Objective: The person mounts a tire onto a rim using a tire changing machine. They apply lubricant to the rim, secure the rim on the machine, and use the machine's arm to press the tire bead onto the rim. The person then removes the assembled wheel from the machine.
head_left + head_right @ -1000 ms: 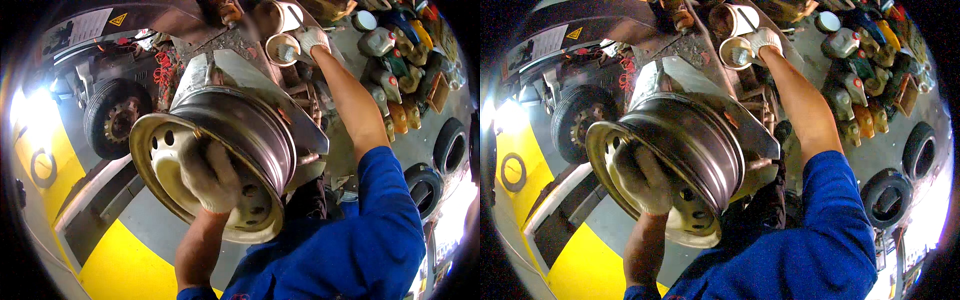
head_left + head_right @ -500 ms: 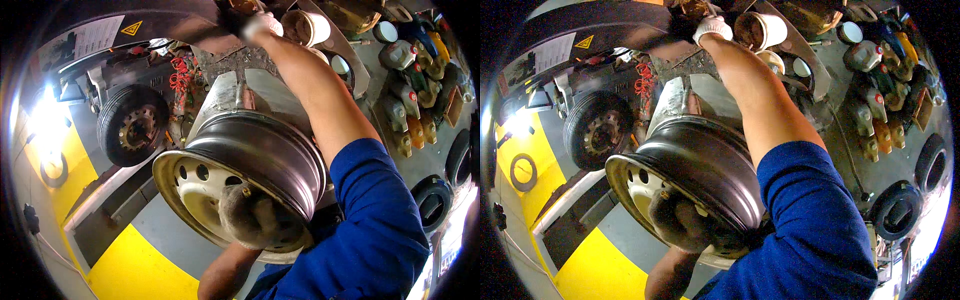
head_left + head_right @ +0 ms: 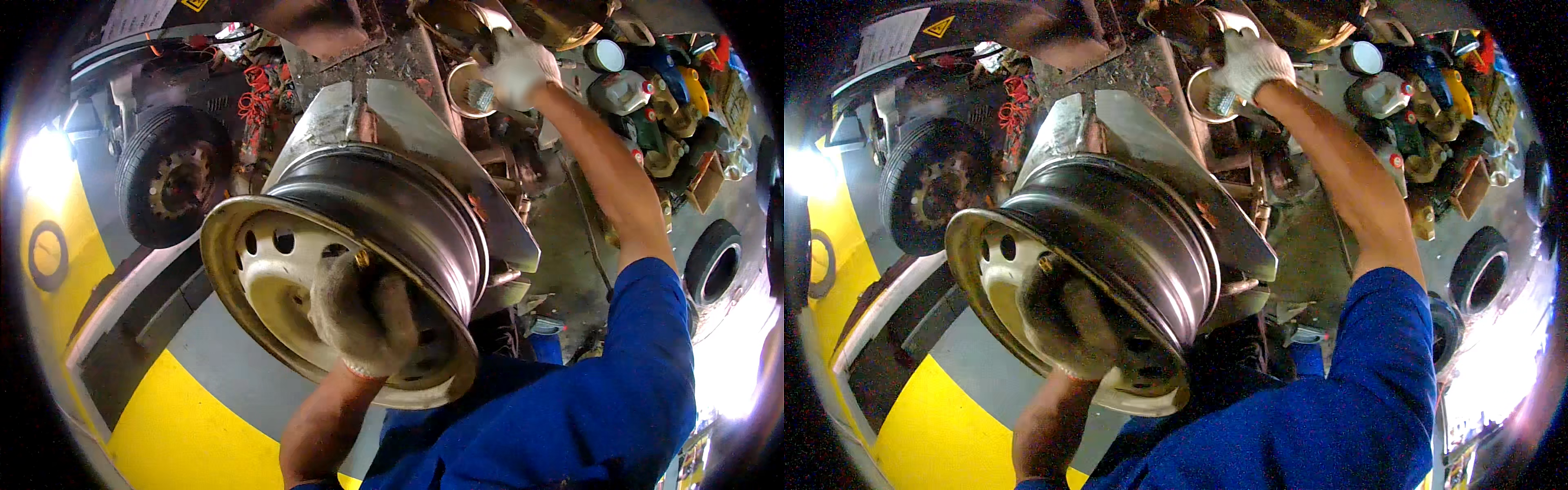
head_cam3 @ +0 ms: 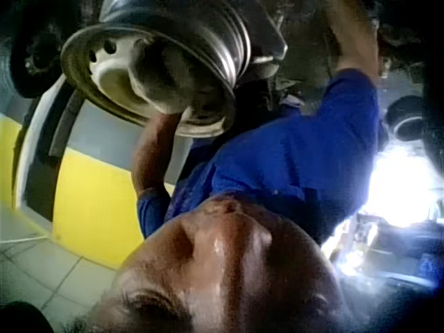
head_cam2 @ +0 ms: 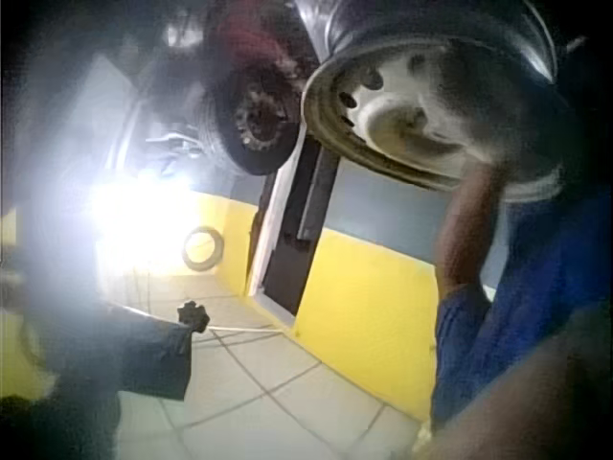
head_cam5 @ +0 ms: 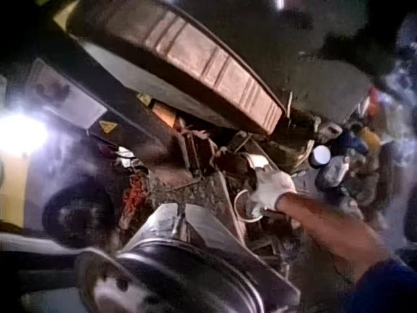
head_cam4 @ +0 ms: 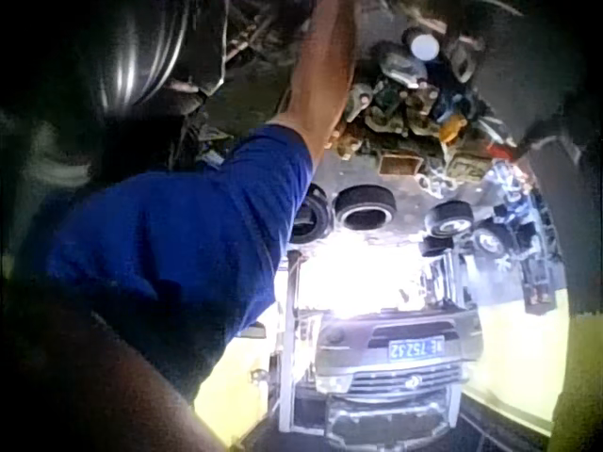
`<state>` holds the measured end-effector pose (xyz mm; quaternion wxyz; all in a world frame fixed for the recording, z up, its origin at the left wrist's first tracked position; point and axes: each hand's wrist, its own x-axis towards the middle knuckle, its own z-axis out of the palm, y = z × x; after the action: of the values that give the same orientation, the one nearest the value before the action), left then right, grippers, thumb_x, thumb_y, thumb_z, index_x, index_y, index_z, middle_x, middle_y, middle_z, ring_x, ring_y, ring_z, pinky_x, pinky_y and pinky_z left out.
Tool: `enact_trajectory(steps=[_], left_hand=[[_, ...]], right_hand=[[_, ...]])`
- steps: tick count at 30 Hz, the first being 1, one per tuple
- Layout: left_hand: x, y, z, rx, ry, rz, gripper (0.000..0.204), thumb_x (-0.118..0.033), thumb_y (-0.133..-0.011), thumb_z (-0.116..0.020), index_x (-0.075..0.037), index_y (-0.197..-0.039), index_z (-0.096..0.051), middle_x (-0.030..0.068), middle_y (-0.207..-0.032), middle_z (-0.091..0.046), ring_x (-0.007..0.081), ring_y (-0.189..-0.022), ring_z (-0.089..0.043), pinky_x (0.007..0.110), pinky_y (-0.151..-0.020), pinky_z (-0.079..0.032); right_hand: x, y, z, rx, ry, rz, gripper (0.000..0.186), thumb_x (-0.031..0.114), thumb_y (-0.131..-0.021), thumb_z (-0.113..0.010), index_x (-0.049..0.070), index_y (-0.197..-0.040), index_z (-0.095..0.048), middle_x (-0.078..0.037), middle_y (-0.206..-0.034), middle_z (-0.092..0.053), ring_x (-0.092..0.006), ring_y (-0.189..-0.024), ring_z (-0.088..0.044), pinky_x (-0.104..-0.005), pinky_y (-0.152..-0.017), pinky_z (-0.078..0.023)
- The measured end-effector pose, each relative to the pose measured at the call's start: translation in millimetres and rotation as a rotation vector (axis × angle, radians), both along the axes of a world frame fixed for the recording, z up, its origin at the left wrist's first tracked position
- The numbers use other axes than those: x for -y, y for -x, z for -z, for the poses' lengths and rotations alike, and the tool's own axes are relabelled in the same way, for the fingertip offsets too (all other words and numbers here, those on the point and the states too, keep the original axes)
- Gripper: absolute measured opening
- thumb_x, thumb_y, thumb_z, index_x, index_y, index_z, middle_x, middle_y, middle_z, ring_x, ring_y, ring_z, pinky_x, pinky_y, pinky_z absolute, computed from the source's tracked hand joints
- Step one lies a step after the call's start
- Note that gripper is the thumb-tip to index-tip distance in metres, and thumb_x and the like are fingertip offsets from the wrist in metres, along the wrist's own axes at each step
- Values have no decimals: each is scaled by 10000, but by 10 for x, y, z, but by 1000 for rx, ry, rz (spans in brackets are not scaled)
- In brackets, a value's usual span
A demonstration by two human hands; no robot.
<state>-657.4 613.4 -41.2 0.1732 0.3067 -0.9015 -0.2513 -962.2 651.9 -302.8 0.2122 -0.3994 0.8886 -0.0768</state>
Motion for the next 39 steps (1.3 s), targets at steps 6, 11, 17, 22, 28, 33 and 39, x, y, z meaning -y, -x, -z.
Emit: enact_trajectory(steps=[6, 11, 17, 22, 28, 33, 39], left_hand=[[-49, -2, -18, 85, 34, -13, 232, -163, -1003, -562, 52, -1071, -618, 154, -971, -677, 263, -872, -624, 367, -789, -514], [-48, 20, 11, 41, 32, -16, 213, -144, -994, -571, 48, -1073, -615, 149, -964, -664, 276, -833, -616, 375, -773, -511], [-80, 75, -8, 37, 43, -69, 228, -131, -958, -593, 58, -1082, -618, 183, -923, -667, 315, -783, -643, 397, -752, -529], [-110, 83, 7, 6, 39, -94, 215, -125, -967, -575, 52, -1083, -617, 166, -909, -669, 281, -762, -646, 379, -719, -530], [-102, 29, -58, 118, 30, -68, 248, -183, -1030, -533, 46, -1119, -573, 148, -1044, -641, 260, -937, -592, 401, -848, -495], [-85, -1, -6, 73, 0, -51, 272, -202, -1017, -549, 49, -1118, -580, 159, -1020, -652, 268, -911, -613, 409, -825, -511], [-30, -26, -6, 25, 1, -1, 252, -141, -947, -594, 57, -1103, -600, 187, -976, -664, 310, -814, -624, 421, -750, -518]], right_hand=[[-796, -451, -127, -46, -184, -409, 623, 412, -836, -668, 25, -1308, -543, -224, -1305, -584, -373, -1206, -603, -479, -950, -548], [-918, -807, 149, 298, -60, 30, 353, 118, -854, -567, 3, -1188, -569, -272, -1187, -647, -416, -1036, -683, -491, -888, -564], [-943, -1001, 468, 279, 16, 19, 299, 98, -904, -550, 19, -1187, -601, -238, -1240, -631, -404, -1047, -683, -484, -883, -569], [-962, -1054, 656, 322, 75, 43, 428, 175, -896, -609, 90, -1315, -602, -211, -1300, -619, -385, -1091, -669, -471, -917, -562], [-831, -1024, 435, 398, 109, 46, 571, 280, -855, -681, 147, -1397, -560, -191, -1299, -626, -355, -1180, -631, -466, -978, -532], [-768, -1053, 384, 300, 22, 60, 492, 265, -898, -621, 106, -1360, -565, -210, -1256, -623, -388, -1024, -692, -495, -843, -579], [-303, -826, 240, 113, 59, 56, 349, 220, -956, -540, 45, -1259, -550, -228, -1223, -606, -417, -867, -721, -530, -709, -599]])
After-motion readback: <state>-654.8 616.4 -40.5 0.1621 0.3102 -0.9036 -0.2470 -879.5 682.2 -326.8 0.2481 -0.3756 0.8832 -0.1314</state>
